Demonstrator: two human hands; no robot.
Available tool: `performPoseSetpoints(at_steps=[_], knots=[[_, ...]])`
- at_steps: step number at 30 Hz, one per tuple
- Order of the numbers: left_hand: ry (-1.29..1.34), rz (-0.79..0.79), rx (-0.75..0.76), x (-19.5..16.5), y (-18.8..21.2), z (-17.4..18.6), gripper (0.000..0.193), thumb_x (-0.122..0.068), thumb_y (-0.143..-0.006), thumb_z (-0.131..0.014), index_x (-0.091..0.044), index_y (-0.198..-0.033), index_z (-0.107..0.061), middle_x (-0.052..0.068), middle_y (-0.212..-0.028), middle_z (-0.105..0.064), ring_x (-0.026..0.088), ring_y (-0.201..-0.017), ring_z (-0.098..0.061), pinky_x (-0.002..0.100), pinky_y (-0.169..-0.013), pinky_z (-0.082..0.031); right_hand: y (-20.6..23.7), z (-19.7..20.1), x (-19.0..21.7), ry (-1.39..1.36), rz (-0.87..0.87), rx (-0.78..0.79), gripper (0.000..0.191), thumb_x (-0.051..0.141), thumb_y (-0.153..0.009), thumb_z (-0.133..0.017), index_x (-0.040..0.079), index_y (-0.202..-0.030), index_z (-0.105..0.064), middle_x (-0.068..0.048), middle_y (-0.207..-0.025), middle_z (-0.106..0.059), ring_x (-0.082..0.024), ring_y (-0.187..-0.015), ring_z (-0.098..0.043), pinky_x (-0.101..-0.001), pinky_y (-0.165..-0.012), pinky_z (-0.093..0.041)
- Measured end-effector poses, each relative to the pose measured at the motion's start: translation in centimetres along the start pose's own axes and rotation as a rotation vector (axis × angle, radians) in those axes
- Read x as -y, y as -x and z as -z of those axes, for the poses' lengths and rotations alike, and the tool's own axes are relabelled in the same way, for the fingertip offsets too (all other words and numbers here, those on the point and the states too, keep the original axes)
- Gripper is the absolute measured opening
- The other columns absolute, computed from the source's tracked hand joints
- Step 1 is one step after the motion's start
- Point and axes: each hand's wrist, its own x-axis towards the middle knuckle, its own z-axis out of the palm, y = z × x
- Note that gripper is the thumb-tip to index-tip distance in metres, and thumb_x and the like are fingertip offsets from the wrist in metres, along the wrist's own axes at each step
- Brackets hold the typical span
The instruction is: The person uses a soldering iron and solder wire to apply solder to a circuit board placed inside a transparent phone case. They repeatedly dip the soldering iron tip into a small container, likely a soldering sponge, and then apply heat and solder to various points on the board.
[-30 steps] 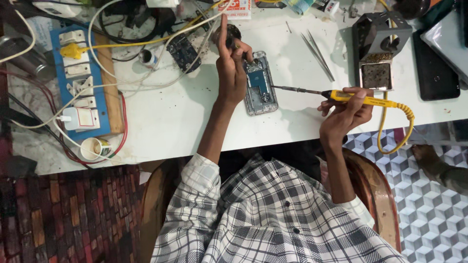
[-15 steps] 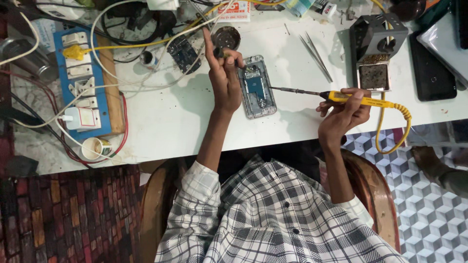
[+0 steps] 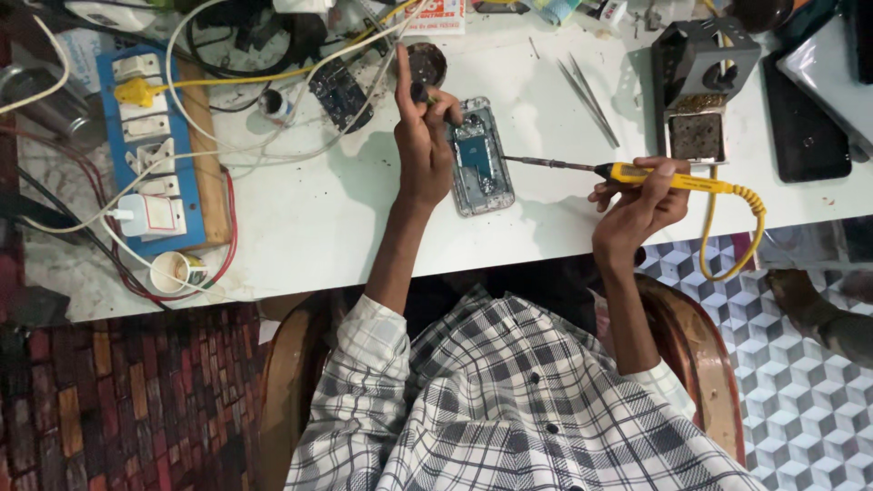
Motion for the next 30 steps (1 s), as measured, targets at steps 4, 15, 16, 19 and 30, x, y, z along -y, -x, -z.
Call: performPoseSetpoints(at_steps=[4,15,16,19,30], knots=[[-0.036,0.015,0.016,-0.1,0.28,0.21,0.057,-0.035,-0.123,-0.03,-0.016,-0.169,-0.003,0.004,-0.088,-0.062,0.011,-0.078,-0.065,0.028,-0.082,-0.058,-0.1,-0.04,-0.12,0.011,0.013,0.013,0.041,0.041,-0.117,-0.049,0.001,-0.109,-0.051,-0.012,-0.075,-0.058,-0.021,-0.055,-0.062,-0.0275,-0.043,-0.045],[0.065,0.012,-0.081,0.19,-0.05,-0.08,0.063,-0.04,-0.12,-0.036,-0.014,-0.168,-0.006,0.003,-0.087,-0.063,0.012,-0.08,-0.064,0.03,-0.08,-0.059,-0.35,-0.16,-0.3,-0.007,0.026,-0.003,0.041,0.042,-0.116,-0.05,0.002,-0.11,-0.051,-0.011,-0.078,-0.058,-0.02,-0.057,-0.063,-0.0273,-0.043,-0.046],[0.069,0.004,-0.072,0.22,-0.11,-0.2,0.062,-0.041,-0.12,-0.036,-0.015,-0.168,-0.007,0.003,-0.088,-0.062,0.012,-0.079,-0.065,0.03,-0.082,-0.059,-0.39,-0.1,-0.29,-0.003,0.03,0.001,0.042,0.043,-0.116,-0.049,0.002,-0.11,-0.051,-0.011,-0.078,-0.058,-0.019,-0.056,-0.063,-0.0273,-0.043,-0.047],[0.041,-0.034,-0.078,0.39,-0.19,-0.33,0.06,-0.04,-0.121,-0.035,-0.016,-0.168,-0.009,0.003,-0.09,-0.062,0.012,-0.08,-0.065,0.03,-0.084,-0.06,-0.35,-0.1,-0.25,0.011,0.029,-0.001,0.042,0.044,-0.117,-0.049,0.002,-0.11,-0.052,-0.011,-0.077,-0.058,-0.019,-0.055,-0.063,-0.0277,-0.045,-0.047],[0.047,0.028,-0.082,0.25,0.01,0.38,0.062,-0.042,-0.121,-0.036,-0.014,-0.168,-0.007,0.003,-0.086,-0.061,0.011,-0.077,-0.063,0.028,-0.081,-0.058,-0.24,0.03,-0.19,-0.02,0.011,-0.02,0.042,0.044,-0.115,-0.05,0.002,-0.112,-0.051,-0.01,-0.077,-0.056,-0.02,-0.057,-0.062,-0.0295,-0.048,-0.046]])
